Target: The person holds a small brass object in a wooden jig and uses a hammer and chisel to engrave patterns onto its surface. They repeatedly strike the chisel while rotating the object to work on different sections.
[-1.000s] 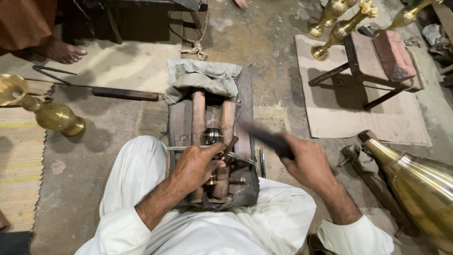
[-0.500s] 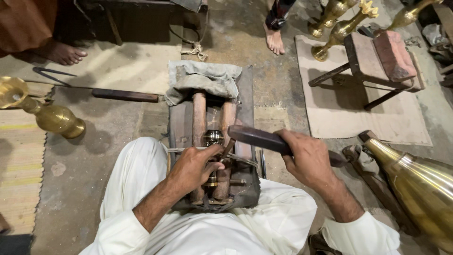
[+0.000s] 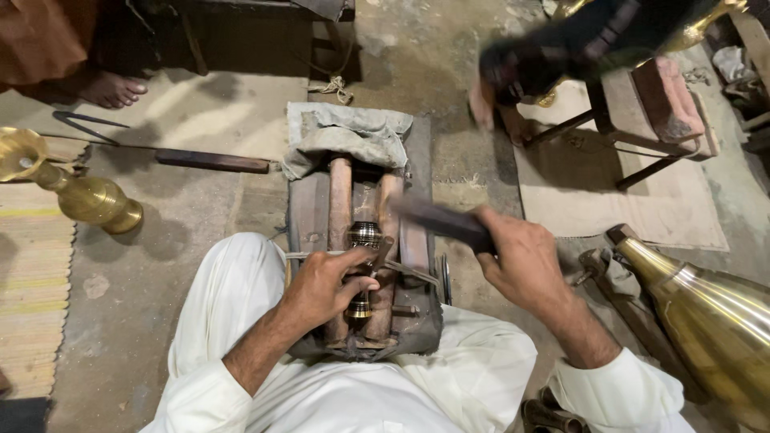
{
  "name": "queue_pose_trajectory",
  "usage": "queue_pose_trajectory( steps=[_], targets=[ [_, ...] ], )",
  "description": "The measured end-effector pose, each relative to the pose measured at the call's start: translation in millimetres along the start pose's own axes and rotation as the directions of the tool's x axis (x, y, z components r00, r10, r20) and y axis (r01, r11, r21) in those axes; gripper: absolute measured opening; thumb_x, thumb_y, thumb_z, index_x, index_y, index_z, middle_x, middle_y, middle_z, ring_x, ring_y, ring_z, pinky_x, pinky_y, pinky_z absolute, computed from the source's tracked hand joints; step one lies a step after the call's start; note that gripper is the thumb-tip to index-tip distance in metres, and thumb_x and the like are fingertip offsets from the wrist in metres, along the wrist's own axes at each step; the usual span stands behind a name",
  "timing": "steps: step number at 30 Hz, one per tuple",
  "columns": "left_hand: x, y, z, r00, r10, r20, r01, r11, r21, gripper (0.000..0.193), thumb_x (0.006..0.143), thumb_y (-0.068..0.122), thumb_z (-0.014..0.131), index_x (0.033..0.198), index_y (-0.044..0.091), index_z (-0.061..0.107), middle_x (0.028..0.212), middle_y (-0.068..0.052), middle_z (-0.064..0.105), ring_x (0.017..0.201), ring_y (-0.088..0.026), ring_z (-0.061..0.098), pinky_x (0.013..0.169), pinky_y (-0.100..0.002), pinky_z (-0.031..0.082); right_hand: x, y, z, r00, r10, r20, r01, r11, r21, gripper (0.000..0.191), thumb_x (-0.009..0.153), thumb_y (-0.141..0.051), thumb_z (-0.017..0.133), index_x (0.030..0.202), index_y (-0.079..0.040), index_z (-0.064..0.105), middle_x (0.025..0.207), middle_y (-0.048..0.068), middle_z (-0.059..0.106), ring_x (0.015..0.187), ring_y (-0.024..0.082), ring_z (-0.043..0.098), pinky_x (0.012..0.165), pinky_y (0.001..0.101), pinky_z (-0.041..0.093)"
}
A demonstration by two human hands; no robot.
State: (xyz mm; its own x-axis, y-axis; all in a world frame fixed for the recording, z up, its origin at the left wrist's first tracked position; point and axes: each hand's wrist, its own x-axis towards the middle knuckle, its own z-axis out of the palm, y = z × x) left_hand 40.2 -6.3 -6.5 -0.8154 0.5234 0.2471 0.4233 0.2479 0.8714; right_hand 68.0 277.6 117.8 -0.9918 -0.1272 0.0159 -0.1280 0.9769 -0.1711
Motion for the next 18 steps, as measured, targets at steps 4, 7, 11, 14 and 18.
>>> queue_pose_trajectory(
  steps=[4,7,11,14,18],
  targets=[
    [-1.2,-3.9,-1.8,0.995,-0.099,0.029,0.099,0.995,-0.007,0.042,0.083,0.024,0.084,0.117,0.003,0.070,0.091,-0.020,0.077,0.080,-0.031,0.079,0.069,-0.040,0.060,4.0,-2.0,-1.2,0.995,-0.080,0.054,0.087,0.987,-0.134,0.045,0.071,-0.006,0.075,0.113,-0.012,0.062,0.096,0.012,0.073,0.095,0.036,0.071,0.079,0.0487,0.053],
    [-1.4,-6.7,0.3,1.000,-0.027,-0.002,0.026,0.998,-0.050,0.044,0.084,0.023,0.082,0.120,0.002,0.069,0.097,-0.020,0.078,0.083,-0.031,0.079,0.071,-0.039,0.060,5.7,-2.6,-3.7,1.000,-0.013,0.020,0.014,0.999,-0.039,0.046,0.073,-0.006,0.076,0.117,-0.010,0.062,0.094,0.015,0.071,0.093,0.036,0.070,0.080,0.0474,0.054],
    [-5.6,-9.7,-0.7,1.000,-0.010,-0.026,0.009,0.998,-0.063,0.044,0.084,0.025,0.082,0.118,0.001,0.070,0.098,-0.020,0.078,0.086,-0.031,0.079,0.071,-0.038,0.060,7.2,-6.5,-5.3,0.964,-0.245,-0.107,0.239,0.969,-0.062,0.054,0.065,-0.003,0.074,0.118,-0.007,0.063,0.101,0.016,0.072,0.094,0.038,0.069,0.080,0.0472,0.054],
    [-8.4,-11.3,-0.5,0.999,-0.026,-0.040,0.022,0.996,-0.083,0.044,0.083,0.027,0.082,0.117,0.001,0.071,0.098,-0.019,0.078,0.085,-0.030,0.080,0.071,-0.037,0.061,9.7,-9.5,-8.4,0.983,-0.163,-0.083,0.161,0.987,-0.028,0.049,0.069,-0.003,0.075,0.116,-0.007,0.064,0.100,0.016,0.071,0.095,0.038,0.069,0.080,0.0471,0.054],
    [-10.8,-15.8,0.0,0.996,-0.069,-0.049,0.063,0.993,-0.100,0.044,0.082,0.025,0.084,0.117,0.001,0.071,0.098,-0.018,0.079,0.082,-0.027,0.081,0.067,-0.036,0.061,15.7,-15.1,-12.9,0.975,-0.217,-0.047,0.214,0.974,-0.070,0.051,0.068,-0.003,0.075,0.117,-0.007,0.064,0.099,0.017,0.071,0.095,0.039,0.069,0.080,0.0477,0.054]
  ],
)
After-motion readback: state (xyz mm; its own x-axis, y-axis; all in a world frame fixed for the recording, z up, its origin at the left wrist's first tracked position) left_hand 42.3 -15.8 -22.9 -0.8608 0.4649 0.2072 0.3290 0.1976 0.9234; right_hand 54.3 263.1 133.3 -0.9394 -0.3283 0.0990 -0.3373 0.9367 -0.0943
